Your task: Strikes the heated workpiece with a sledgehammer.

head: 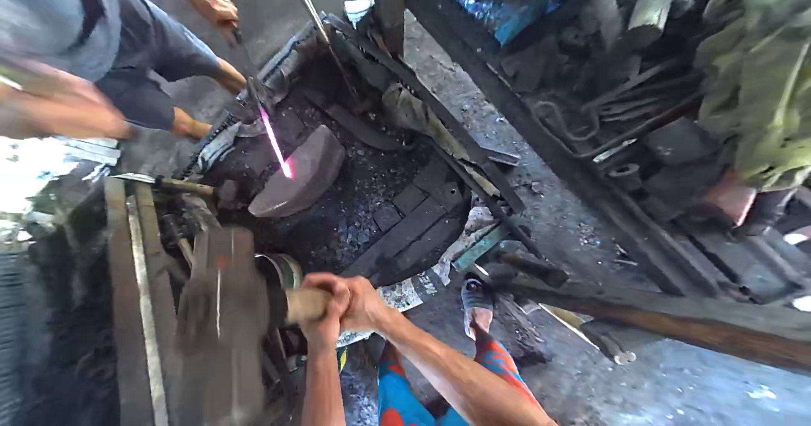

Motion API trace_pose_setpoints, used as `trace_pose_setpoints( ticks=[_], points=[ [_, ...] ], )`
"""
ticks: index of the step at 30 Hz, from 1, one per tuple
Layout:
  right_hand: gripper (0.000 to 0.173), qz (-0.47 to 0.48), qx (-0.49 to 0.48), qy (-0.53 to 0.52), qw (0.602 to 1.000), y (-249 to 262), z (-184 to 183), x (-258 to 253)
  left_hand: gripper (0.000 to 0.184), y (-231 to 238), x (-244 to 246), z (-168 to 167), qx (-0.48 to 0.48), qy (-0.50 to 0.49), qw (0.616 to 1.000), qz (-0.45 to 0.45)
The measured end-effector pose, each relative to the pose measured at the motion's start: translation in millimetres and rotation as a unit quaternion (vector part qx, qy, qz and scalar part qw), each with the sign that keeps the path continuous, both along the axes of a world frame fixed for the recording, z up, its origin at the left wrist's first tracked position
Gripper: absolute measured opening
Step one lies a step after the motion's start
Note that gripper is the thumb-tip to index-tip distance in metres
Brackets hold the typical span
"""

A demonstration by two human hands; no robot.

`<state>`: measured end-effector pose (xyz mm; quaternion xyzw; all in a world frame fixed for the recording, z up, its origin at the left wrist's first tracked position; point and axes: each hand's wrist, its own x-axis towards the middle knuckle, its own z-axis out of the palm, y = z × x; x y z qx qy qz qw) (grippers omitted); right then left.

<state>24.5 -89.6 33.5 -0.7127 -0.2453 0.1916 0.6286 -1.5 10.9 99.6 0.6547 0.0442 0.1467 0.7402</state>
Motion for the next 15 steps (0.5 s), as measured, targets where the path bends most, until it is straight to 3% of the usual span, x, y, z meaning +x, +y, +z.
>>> trace_pose_setpoints(
  ticks=[3,5,7,9,10,12,15],
  points=[
    [0.045,0.007,0.124,-0.091,0.988,2.0,92.8,13.5,0.034,-10.9,1.5,103.6,0.080,-0.103,0.991,-0.034],
    [0.043,-0.009,0.150,-0.136,0.979,18.0,156.3,41.9,0.034,2.7,22.6,166.6,0.136,-0.149,0.979,-0.043],
    [0.033,-0.039,0.137,-0.176,0.974,34.5,205.2,73.4,0.036,19.0,54.4,213.9,0.168,-0.186,0.967,-0.040],
    [0.029,-0.078,0.133,-0.208,0.966,48.1,224.0,102.9,0.039,32.7,89.7,234.2,0.182,-0.211,0.958,-0.061],
    [0.031,-0.091,0.121,-0.211,0.966,54.6,217.8,116.3,0.039,39.2,106.9,228.5,0.177,-0.214,0.958,-0.076],
    [0.037,-0.107,0.076,-0.179,0.975,66.0,172.3,135.7,0.037,51.1,136.3,180.7,0.138,-0.189,0.968,-0.094],
    [0.033,-0.080,-0.049,0.032,0.995,66.6,52.4,115.3,0.026,62.2,140.1,41.1,0.060,-0.008,0.997,-0.049]
  ],
)
